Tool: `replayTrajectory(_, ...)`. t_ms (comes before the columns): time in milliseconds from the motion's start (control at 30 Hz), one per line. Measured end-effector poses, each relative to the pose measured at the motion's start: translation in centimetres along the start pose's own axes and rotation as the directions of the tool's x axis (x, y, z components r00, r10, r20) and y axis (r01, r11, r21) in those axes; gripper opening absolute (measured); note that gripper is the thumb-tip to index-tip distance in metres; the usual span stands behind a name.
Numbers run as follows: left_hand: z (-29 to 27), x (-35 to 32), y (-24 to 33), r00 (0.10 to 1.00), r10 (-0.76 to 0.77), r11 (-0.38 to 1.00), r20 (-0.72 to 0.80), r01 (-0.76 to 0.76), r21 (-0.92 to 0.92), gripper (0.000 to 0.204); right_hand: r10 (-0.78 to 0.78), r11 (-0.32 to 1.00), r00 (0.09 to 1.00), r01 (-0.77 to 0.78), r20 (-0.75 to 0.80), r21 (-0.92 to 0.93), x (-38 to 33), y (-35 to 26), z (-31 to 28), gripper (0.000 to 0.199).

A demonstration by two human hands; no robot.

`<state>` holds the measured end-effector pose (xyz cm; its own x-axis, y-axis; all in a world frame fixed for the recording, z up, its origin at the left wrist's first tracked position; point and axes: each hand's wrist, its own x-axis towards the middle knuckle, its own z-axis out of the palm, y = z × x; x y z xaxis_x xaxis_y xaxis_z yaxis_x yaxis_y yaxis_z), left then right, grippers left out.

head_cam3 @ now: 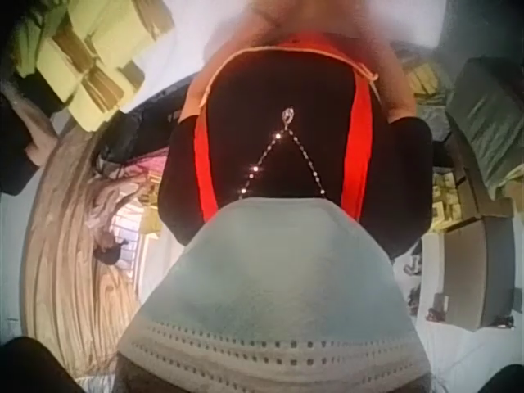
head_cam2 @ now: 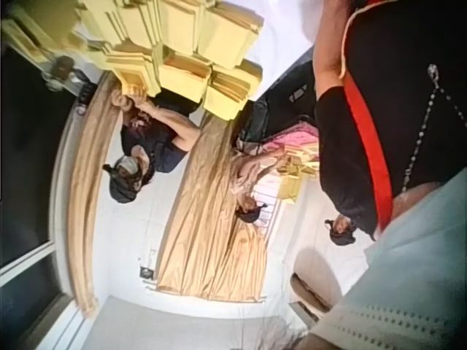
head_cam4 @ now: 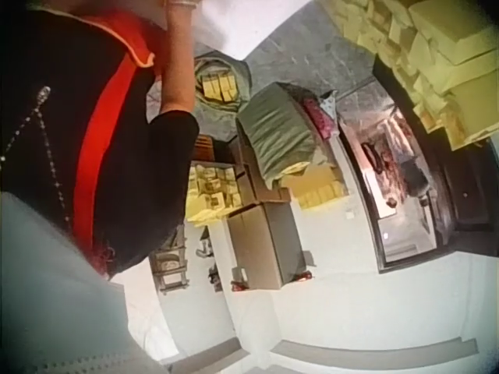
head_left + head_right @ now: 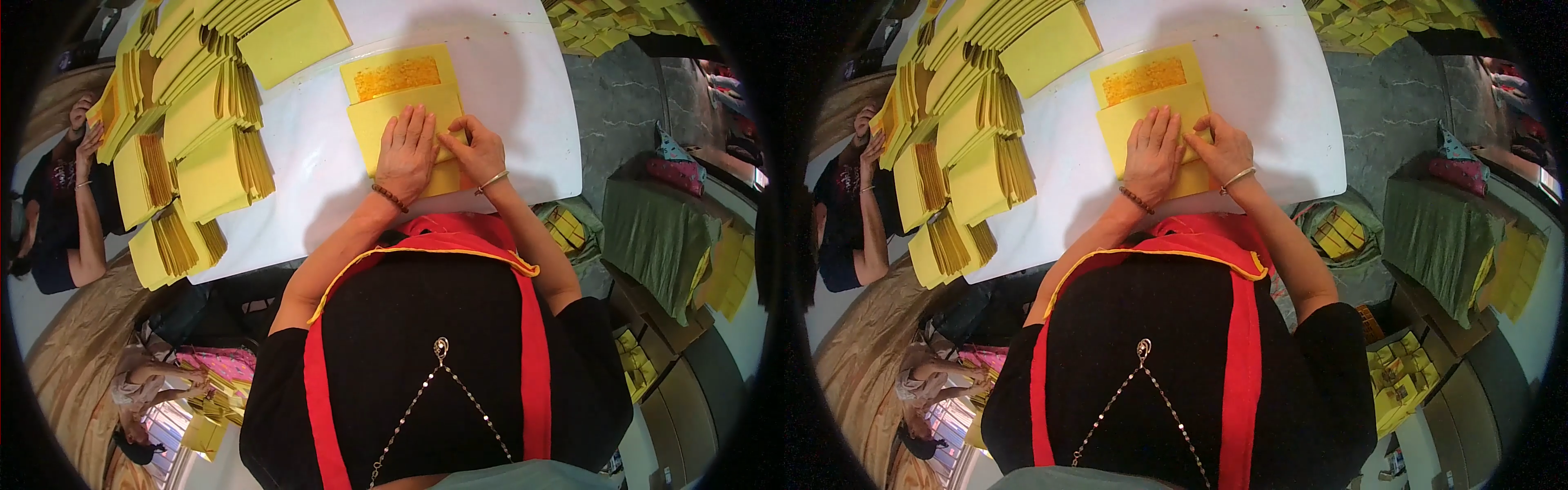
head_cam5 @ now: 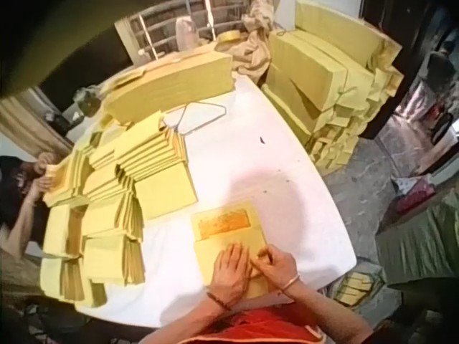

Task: The person is folding and stacking sheets of yellow joss paper at a workbench.

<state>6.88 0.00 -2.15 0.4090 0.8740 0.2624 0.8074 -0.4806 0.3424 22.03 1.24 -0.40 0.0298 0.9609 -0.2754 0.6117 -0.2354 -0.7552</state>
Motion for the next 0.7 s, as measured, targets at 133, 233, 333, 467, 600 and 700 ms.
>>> replayTrajectory(133,0.2,-0.3,-0.1,1.0,-0.015,1.0,0.002,0.015,0.008,0.05,-0.24,0.97,0.96,0.23,-0.143,-0.081,-0.9,-0.8,0.1,0.027)
replayTrajectory(233,0.3,-0.5,-0.2,0.999,-0.009,0.999,0.046,0.007,0.033,0.052,-0.615,0.77,0.773,0.548,-0.153,-0.327,-1.7,-1.9,1.2,0.044)
replayTrajectory(333,0.3,-0.6,-0.1,0.99,-0.027,0.997,0.14,0.017,0.072,0.052,-0.698,0.67,0.699,0.714,0.155,-0.204,-2.2,-1.7,3.3,0.058)
replayTrajectory(467,0.2,-0.9,0.2,0.994,-0.067,0.997,0.087,0.07,-0.04,0.052,-0.64,0.755,0.762,0.648,0.101,-0.099,-2.7,-0.1,4.1,0.062)
replayTrajectory(600,-0.9,-0.9,-1.1,0.96,-0.277,0.783,0.029,0.244,-0.572,0.046,-0.634,0.757,0.763,0.646,0.126,-0.103,-2.2,0.3,4.4,0.065)
replayTrajectory(700,-2.0,-0.7,-1.6,0.861,-0.49,0.218,0.14,0.277,-0.936,0.04,-0.588,0.719,0.773,0.634,0.238,-0.284,-2.1,-0.3,4.6,0.064)
